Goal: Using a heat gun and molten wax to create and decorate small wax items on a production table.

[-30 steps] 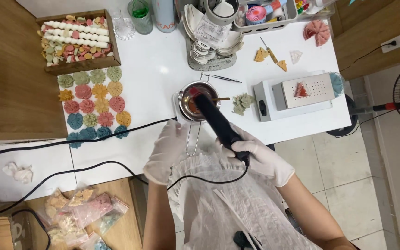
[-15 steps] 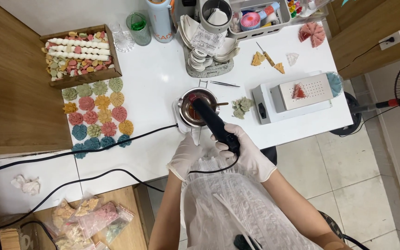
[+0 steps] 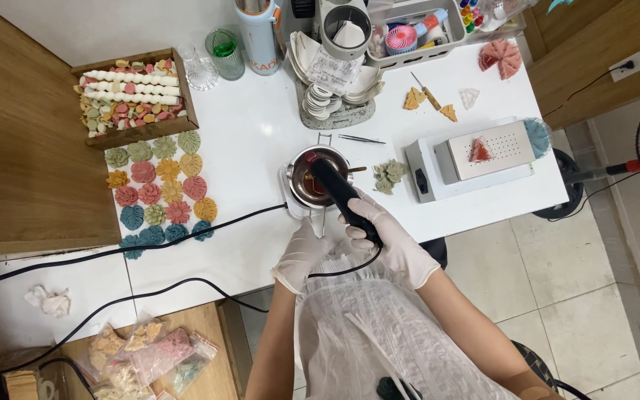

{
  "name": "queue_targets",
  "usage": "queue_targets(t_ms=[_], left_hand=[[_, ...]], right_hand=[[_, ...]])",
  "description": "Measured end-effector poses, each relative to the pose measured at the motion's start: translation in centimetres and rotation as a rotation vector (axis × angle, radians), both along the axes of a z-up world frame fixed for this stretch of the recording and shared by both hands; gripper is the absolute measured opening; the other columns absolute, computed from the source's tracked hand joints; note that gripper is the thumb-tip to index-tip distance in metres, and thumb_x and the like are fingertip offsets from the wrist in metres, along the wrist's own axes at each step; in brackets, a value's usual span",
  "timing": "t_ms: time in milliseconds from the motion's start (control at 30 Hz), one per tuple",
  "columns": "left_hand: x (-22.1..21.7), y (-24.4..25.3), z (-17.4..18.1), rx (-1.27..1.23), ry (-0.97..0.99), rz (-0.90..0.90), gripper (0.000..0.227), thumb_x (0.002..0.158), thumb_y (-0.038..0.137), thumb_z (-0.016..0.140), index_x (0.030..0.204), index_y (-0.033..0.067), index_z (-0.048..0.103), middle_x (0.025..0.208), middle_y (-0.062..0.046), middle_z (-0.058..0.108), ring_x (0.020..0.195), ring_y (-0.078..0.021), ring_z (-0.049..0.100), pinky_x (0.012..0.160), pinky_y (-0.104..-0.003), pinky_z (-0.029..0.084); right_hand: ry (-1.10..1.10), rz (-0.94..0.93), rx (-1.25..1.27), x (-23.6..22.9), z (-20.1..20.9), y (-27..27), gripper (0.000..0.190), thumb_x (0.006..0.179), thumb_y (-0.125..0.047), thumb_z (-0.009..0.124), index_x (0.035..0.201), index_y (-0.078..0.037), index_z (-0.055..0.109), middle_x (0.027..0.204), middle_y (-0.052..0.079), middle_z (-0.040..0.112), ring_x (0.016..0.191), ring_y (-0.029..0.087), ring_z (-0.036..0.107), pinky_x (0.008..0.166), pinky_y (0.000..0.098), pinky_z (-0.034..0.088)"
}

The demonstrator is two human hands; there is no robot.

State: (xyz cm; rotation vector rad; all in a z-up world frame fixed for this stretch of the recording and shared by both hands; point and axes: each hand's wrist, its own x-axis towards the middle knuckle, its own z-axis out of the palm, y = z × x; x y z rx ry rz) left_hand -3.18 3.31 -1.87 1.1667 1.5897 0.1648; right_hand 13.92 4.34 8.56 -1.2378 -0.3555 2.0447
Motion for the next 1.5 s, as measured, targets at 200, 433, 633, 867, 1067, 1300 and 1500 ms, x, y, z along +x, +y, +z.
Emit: queue_targets(t_ms=[200, 433, 633, 867, 1067, 1300, 1500], left_hand=[[0.1, -0.5, -4.1, 0.009, -0.006, -0.007, 0.090, 0.085, 0.030, 0.069, 0.154, -0.0081, 0.025, 0.130, -0.031, 0.063, 0.119, -0.0379, 0.067, 0.097, -0.041, 0.055], [0.1, -0.6, -3.9, 0.047, -0.012, -0.003, 0.091, 0.084, 0.032, 0.074, 0.151, -0.0083, 0.029, 0.127, -0.031, 0.063, 0.117, -0.0385, 0.066, 0.095, -0.042, 0.054], [0.2, -0.4, -3.0, 0.006, -0.004, -0.014, 0.084, 0.085, 0.029, 0.069, 0.151, -0.0064, 0.031, 0.115, -0.028, 0.070, 0.097, -0.0331, 0.076, 0.084, -0.041, 0.060], [0.2, -0.3, -2.3, -0.037, -0.037, -0.001, 0.082, 0.086, 0.026, 0.067, 0.152, -0.0060, 0.030, 0.108, -0.026, 0.072, 0.084, -0.0306, 0.077, 0.075, -0.040, 0.061], [0.3, -0.4, -2.6, -0.019, -0.041, 0.000, 0.082, 0.087, 0.025, 0.068, 0.152, -0.0053, 0.029, 0.106, -0.025, 0.073, 0.082, -0.0290, 0.076, 0.071, -0.038, 0.061], [0.1, -0.2, -1.5, -0.078, -0.059, 0.023, 0.084, 0.087, 0.026, 0.067, 0.154, -0.0029, 0.027, 0.108, -0.024, 0.072, 0.084, -0.0314, 0.077, 0.074, -0.042, 0.061], [0.1, -0.3, -3.0, -0.029, -0.023, -0.012, 0.084, 0.087, 0.027, 0.067, 0.154, -0.0048, 0.027, 0.104, -0.026, 0.073, 0.087, -0.0307, 0.076, 0.076, -0.040, 0.060]], right_hand=[[0.020, 0.024, -0.022, 0.0, 0.0, -0.1, 0.045, 0.095, -0.023, 0.064, 0.136, -0.009, 0.049, 0.093, 0.010, 0.058, 0.056, 0.008, 0.045, 0.040, 0.0209, 0.029], [0.007, 0.007, -0.022, 0.3, -0.7, 0.1, 0.045, 0.094, -0.024, 0.065, 0.134, -0.013, 0.049, 0.092, 0.009, 0.059, 0.053, 0.008, 0.043, 0.038, 0.0209, 0.028], [0.052, 0.029, -0.005, 0.2, -0.5, 0.3, 0.046, 0.094, -0.024, 0.065, 0.136, -0.013, 0.051, 0.091, 0.009, 0.059, 0.054, 0.009, 0.045, 0.039, 0.0210, 0.029], [0.048, 0.004, -0.015, 0.2, -0.8, 0.2, 0.047, 0.093, -0.024, 0.067, 0.136, -0.013, 0.051, 0.091, 0.009, 0.060, 0.054, 0.008, 0.044, 0.038, 0.0202, 0.028], [0.050, 0.012, -0.017, 0.1, -0.5, 0.5, 0.047, 0.094, -0.024, 0.065, 0.137, -0.011, 0.050, 0.091, 0.009, 0.059, 0.055, 0.009, 0.044, 0.039, 0.0200, 0.028], [0.041, 0.013, -0.026, -0.1, -0.6, 0.3, 0.048, 0.094, -0.024, 0.066, 0.138, -0.013, 0.050, 0.091, 0.009, 0.059, 0.055, 0.008, 0.043, 0.039, 0.0190, 0.028], [0.045, 0.019, -0.020, -0.3, -0.9, 0.3, 0.049, 0.093, -0.025, 0.067, 0.136, -0.012, 0.050, 0.091, 0.008, 0.060, 0.055, 0.008, 0.044, 0.039, 0.0200, 0.028]])
